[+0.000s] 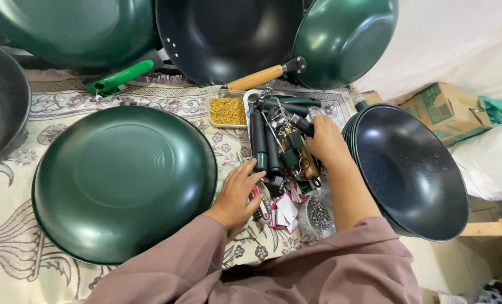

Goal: Assemble handles and brackets onto various pans and woks on a display cloth

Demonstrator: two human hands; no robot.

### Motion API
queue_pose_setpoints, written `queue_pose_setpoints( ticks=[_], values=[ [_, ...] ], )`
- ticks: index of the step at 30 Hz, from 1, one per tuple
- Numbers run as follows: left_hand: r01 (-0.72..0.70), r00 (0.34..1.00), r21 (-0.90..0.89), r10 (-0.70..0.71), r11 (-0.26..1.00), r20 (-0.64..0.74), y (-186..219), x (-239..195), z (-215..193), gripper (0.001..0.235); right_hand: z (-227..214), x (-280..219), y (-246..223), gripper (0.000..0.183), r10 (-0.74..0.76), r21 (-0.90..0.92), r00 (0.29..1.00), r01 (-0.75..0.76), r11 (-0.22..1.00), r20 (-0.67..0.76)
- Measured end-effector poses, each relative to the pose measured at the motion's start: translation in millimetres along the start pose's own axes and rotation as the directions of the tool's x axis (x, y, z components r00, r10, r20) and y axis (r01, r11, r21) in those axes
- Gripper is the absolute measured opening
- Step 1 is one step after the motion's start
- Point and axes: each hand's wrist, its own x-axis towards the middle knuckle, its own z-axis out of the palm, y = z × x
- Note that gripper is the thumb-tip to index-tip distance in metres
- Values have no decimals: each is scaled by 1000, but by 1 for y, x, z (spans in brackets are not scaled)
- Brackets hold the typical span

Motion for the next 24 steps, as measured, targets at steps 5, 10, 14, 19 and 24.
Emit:
queue_pose_setpoints(
  ticks=[5, 10, 14, 19, 24],
  values=[
    [-19, 999, 22, 20, 1000, -35, -4, -2, 4, 57, -8, -12, -30, 40, 157, -108, 972, -177, 978, -178],
    [-20, 999, 9, 20, 1000, -27, 1, 2, -3, 58, -7, -10, -26, 44, 167, -8, 949, -176, 984, -267],
    [10, 1000, -53, -11, 999, -29, 0, 2, -4, 56, -13, -6, -21, 46, 138, 208, 920, -63, 976, -366],
    [134, 977, -406, -188, 904, -95, 3, 7, -8, 67, -21, -32, -52, 48, -123, 213, 914, 218, 952, -386],
    [4, 900, -933, -408, 359, -154, -6, 9, 3, 103, 2, -59, -68, 55, -472, 98, 784, 550, 829, -403]
  ],
)
